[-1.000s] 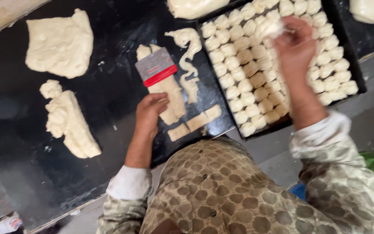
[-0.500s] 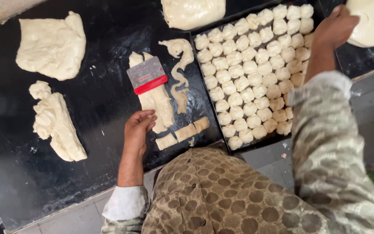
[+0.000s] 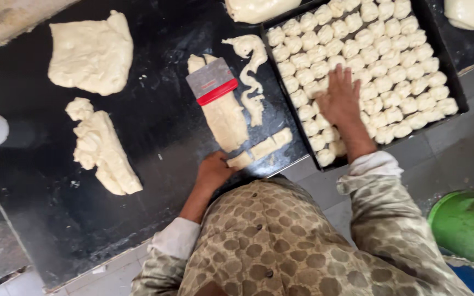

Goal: The person uses a bench scraper to cut small sections of dough from a long roll and shapes each piece into a ball by hand before placing it onto a large metal tray.

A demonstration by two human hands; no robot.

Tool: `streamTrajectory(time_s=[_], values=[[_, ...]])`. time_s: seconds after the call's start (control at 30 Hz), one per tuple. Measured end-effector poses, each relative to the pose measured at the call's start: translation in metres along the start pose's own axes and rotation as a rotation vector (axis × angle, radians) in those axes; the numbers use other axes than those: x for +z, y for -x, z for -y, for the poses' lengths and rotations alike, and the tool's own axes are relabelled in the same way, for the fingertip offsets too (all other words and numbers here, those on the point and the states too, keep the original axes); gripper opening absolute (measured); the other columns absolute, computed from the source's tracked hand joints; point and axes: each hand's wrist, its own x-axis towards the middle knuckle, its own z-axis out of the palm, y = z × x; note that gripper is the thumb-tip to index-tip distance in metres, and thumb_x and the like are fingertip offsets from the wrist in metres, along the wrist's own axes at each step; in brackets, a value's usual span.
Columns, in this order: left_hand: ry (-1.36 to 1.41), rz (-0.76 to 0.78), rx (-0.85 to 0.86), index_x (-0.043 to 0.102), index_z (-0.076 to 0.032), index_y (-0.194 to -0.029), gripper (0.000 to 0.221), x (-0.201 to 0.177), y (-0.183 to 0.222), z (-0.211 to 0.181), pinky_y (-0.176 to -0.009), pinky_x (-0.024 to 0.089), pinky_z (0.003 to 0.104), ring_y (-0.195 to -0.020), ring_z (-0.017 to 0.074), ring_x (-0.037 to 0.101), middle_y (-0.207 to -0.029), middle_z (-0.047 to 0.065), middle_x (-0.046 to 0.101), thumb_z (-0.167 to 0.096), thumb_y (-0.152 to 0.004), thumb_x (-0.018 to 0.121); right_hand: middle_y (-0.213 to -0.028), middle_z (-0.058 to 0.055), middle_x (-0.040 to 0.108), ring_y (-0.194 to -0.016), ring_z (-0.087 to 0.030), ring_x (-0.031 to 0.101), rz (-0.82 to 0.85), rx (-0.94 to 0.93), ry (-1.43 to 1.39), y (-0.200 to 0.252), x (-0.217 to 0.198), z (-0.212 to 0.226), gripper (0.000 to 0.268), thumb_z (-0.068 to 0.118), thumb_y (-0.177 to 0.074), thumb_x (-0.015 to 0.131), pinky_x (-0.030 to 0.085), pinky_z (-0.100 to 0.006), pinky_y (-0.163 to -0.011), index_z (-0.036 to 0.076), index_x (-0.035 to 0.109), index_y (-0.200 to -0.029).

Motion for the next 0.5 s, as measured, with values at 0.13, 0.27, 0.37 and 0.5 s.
streamTrajectory(time_s=[0.13, 0.27, 0.37, 0.5], values=[[0.077, 0.008, 0.096, 0.070, -0.007, -0.096, 0.041, 0.010, -0.002, 0.012, -0.077, 0.057, 0.041, -0.087, 0.0314, 0.073, -0.091, 0.014, 0.075, -0.033, -0.069, 0.087, -0.177, -0.021, 0.017, -0.164, -0.043, 0.012, -0.381, -0.145, 0.043, 0.019, 0.000, 0.002, 0.074, 0.041, -0.113, 0.058, 0.009, -0.063, -0.131, -0.002, 0.031, -0.167], [0.116, -0.002, 0.055, 0.068, -0.006, -0.094, 0.045, 0.014, -0.009, 0.014, -0.077, 0.057, 0.041, -0.084, 0.0308, 0.073, -0.086, 0.015, 0.074, -0.036, -0.066, 0.088, -0.165, -0.027, 0.022, -0.149, -0.045, 0.021, -0.045, -0.253, 0.082, 0.005, 0.005, -0.002, 0.076, 0.043, -0.098, 0.053, 0.019, -0.062, -0.115, -0.005, 0.034, -0.155], [0.026, -0.012, 0.029, 0.068, -0.005, -0.090, 0.046, 0.016, -0.015, 0.010, -0.076, 0.055, 0.044, -0.087, 0.0337, 0.070, -0.089, 0.016, 0.072, -0.041, -0.069, 0.089, -0.129, -0.023, 0.055, -0.115, -0.043, 0.051, -0.102, -0.244, 0.232, -0.058, -0.024, -0.038, 0.039, 0.036, -0.103, 0.051, 0.041, -0.057, -0.098, 0.006, 0.062, -0.126], [-0.021, -0.070, -0.134, 0.068, -0.005, -0.089, 0.052, 0.018, -0.013, -0.004, -0.077, 0.055, 0.046, -0.087, 0.0359, 0.070, -0.091, 0.018, 0.072, -0.052, -0.072, 0.084, -0.109, -0.027, 0.071, -0.096, -0.049, 0.064, -0.556, -0.486, -0.132, -0.179, -0.061, -0.106, 0.038, 0.021, -0.112, 0.046, 0.050, -0.056, -0.080, -0.002, 0.074, -0.121]])
